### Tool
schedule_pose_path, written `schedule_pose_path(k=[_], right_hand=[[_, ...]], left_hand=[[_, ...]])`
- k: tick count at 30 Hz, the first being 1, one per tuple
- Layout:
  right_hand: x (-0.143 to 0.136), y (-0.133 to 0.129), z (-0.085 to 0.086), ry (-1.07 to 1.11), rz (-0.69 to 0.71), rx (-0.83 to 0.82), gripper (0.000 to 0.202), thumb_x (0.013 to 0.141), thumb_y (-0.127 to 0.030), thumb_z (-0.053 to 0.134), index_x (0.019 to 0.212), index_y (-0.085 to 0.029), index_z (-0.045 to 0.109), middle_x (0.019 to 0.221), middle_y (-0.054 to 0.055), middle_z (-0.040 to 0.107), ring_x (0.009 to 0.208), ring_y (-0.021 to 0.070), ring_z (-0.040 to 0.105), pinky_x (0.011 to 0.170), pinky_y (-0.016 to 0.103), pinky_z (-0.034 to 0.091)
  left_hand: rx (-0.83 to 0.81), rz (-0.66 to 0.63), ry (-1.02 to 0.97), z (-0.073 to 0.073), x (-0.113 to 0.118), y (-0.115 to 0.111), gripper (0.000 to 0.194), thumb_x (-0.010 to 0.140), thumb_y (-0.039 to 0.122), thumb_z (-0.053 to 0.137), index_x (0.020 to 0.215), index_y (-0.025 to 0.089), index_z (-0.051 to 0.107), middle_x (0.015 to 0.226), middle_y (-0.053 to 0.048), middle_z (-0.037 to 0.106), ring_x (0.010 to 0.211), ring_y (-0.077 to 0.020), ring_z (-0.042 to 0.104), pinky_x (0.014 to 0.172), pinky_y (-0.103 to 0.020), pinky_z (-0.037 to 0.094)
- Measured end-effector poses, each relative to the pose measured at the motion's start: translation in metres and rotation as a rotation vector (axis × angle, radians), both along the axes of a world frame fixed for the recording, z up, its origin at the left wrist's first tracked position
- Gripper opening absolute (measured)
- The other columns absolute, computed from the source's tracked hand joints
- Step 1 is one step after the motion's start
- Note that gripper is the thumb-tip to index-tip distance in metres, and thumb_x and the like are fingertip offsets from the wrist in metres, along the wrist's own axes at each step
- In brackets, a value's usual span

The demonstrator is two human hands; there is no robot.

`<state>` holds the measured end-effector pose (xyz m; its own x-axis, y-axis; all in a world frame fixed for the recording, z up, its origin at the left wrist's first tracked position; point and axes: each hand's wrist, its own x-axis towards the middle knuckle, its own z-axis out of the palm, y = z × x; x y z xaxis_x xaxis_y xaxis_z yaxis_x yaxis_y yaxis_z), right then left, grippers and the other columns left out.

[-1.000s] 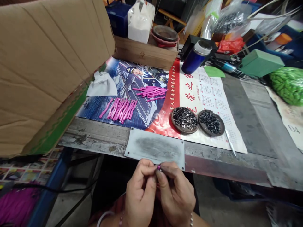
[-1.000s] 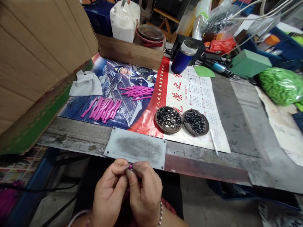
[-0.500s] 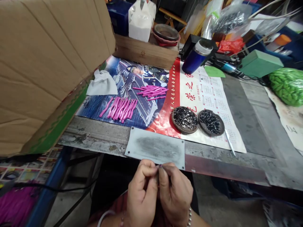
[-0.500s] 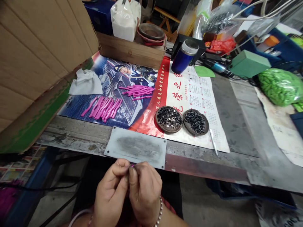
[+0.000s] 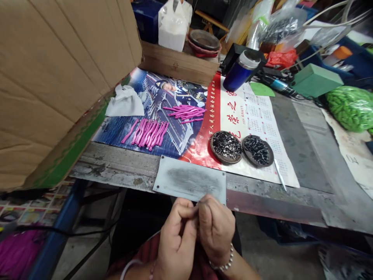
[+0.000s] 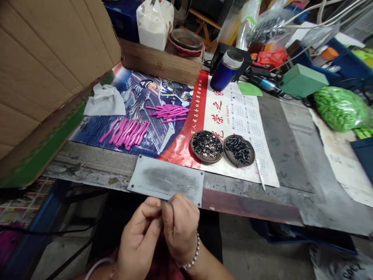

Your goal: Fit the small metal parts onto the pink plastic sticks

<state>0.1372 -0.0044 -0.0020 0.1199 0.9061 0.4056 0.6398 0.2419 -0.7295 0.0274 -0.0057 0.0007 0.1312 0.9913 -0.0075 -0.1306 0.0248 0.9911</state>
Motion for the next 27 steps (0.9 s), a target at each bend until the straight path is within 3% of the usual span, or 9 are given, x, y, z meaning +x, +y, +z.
schedule_pose_path(k=[3,7,12,14,16,20,22,25,27], right_hand=[[0.001,0.000,0.004,0.229,0.120,-0.135,0.044,0.109,-0.035,0.033,0.070,-0.020,0.046,0.060,-0.003,0.046,0.052,0.0104,0.045,0.050,0.023,0.034],[0.003,-0.002,0.005,0.188,0.130,-0.110,0.041,0.106,-0.039,0.041,0.070,-0.020,0.047,0.064,-0.001,0.048,0.056,0.0122,0.047,0.053,0.025,0.034],[0.006,-0.004,0.001,0.541,0.218,-0.444,0.062,0.108,-0.052,0.010,0.058,-0.022,0.033,0.049,-0.003,0.034,0.042,0.0115,0.033,0.041,0.025,0.028],[0.007,-0.004,0.002,0.531,0.200,-0.416,0.058,0.105,-0.058,0.028,0.062,-0.021,0.041,0.055,-0.002,0.041,0.048,0.0120,0.038,0.045,0.026,0.032],[0.011,-0.004,0.003,0.418,0.170,-0.356,0.050,0.099,-0.055,0.050,0.065,-0.019,0.048,0.061,-0.001,0.046,0.054,0.0122,0.043,0.050,0.025,0.033],[0.036,-0.001,0.003,0.532,-0.106,-0.202,0.052,0.108,-0.040,0.037,0.061,-0.019,0.046,0.054,-0.002,0.044,0.049,0.0107,0.044,0.048,0.024,0.033],[0.050,-0.002,0.003,0.566,-0.229,-0.143,0.039,0.106,-0.035,0.046,0.071,-0.019,0.053,0.066,-0.002,0.051,0.053,0.0101,0.048,0.049,0.022,0.037],[0.064,-0.010,0.002,0.430,-0.154,-0.205,0.016,0.098,-0.031,0.061,0.088,-0.018,0.061,0.083,0.002,0.059,0.058,0.0106,0.055,0.052,0.021,0.046],[0.068,-0.017,0.002,0.336,-0.072,-0.247,0.012,0.097,-0.029,0.061,0.092,-0.019,0.063,0.086,0.003,0.061,0.062,0.0122,0.059,0.054,0.021,0.050]], left_hand=[[-0.018,-0.012,-0.051,0.000,-0.002,-0.001,0.018,0.096,0.010,0.054,0.095,0.025,0.065,0.085,0.002,0.060,0.075,-0.0097,0.064,0.071,-0.014,0.055],[0.012,0.003,-0.041,0.001,-0.005,-0.002,0.016,0.095,0.011,0.056,0.093,0.024,0.065,0.084,0.002,0.060,0.077,-0.0098,0.063,0.074,-0.015,0.055],[-0.046,-0.035,-0.079,0.001,-0.005,-0.002,0.014,0.096,0.014,0.056,0.091,0.023,0.064,0.083,0.002,0.058,0.072,-0.0097,0.061,0.066,-0.015,0.054],[-0.041,-0.034,-0.097,0.001,-0.005,-0.003,0.012,0.096,0.016,0.057,0.092,0.024,0.065,0.085,0.001,0.058,0.075,-0.0109,0.062,0.069,-0.017,0.054],[-0.041,-0.035,-0.092,0.002,-0.006,-0.003,0.012,0.096,0.016,0.057,0.092,0.023,0.066,0.086,0.000,0.059,0.077,-0.0120,0.062,0.071,-0.019,0.055],[-0.079,-0.072,-0.007,0.006,-0.011,0.002,0.012,0.095,0.015,0.057,0.088,0.020,0.065,0.084,-0.001,0.059,0.071,-0.0111,0.059,0.065,-0.018,0.051],[-0.037,-0.101,0.064,0.007,-0.021,0.011,0.012,0.095,0.014,0.056,0.088,0.020,0.064,0.084,-0.001,0.059,0.072,-0.0117,0.060,0.065,-0.019,0.051],[0.158,-0.177,0.279,0.006,-0.049,0.033,0.015,0.096,0.010,0.054,0.093,0.021,0.064,0.088,-0.001,0.061,0.080,-0.0134,0.062,0.071,-0.021,0.050],[0.327,-0.226,0.492,0.005,-0.071,0.051,0.020,0.096,0.007,0.051,0.101,0.022,0.064,0.093,-0.002,0.062,0.085,-0.0146,0.063,0.075,-0.023,0.048]])
